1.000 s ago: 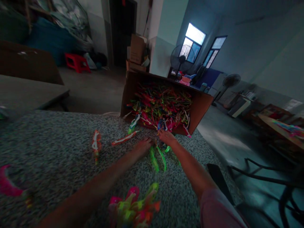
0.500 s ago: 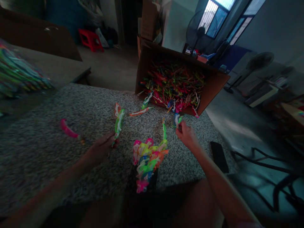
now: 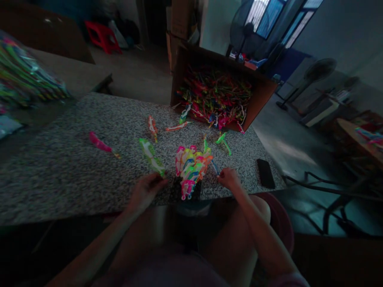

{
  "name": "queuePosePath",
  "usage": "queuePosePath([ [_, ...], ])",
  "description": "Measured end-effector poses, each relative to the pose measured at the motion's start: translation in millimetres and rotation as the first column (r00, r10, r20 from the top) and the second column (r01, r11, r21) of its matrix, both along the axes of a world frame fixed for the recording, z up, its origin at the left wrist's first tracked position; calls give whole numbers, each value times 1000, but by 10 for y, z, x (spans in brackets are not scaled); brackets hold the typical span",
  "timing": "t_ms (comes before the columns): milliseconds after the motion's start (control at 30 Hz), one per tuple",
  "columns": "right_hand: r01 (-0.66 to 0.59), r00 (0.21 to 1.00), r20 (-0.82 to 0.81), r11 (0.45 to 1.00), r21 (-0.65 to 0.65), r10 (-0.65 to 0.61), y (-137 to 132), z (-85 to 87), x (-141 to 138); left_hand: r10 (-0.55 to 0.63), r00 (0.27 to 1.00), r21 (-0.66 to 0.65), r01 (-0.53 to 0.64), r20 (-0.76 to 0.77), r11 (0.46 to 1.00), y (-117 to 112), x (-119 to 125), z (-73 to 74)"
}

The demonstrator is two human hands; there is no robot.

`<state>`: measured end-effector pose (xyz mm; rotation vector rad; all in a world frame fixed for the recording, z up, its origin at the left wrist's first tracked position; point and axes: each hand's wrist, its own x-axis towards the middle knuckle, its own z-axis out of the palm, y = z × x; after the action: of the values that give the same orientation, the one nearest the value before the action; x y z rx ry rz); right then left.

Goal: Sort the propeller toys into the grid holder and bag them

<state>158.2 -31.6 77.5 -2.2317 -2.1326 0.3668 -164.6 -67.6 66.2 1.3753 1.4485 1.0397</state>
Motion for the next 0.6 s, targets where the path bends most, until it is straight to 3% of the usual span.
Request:
queuePosePath([
  [200,30,999,-41,999,44,-29,-147,-74,-112,62,997,204,-51,-48,978,-126,232,-145],
  [333,75,989,-130,995,62,-66,-230,-30,-126,-14,994,252,42,-112,967,-110,350,-223],
  [400,143,951,-286,987,75,-117,-302,-28,-190,-71,986,252,107,-151,962,-86,389,-239],
  [433,196,890,-431,977,77,-145,-348,-39,-244,-89,980,253,133,-177,958,-77,401,-247],
  [500,309,657,-736,949,68,-161,-452,-86,-393,-103,967,267,166,-233,949,-68,415,-272],
  [533,349,532,-835,935,66,-139,-503,-119,-480,-97,961,284,172,-260,943,-68,418,-289],
  [600,404,404,-912,909,105,-74,-585,-195,-659,-69,949,324,173,-308,930,-73,422,-333],
])
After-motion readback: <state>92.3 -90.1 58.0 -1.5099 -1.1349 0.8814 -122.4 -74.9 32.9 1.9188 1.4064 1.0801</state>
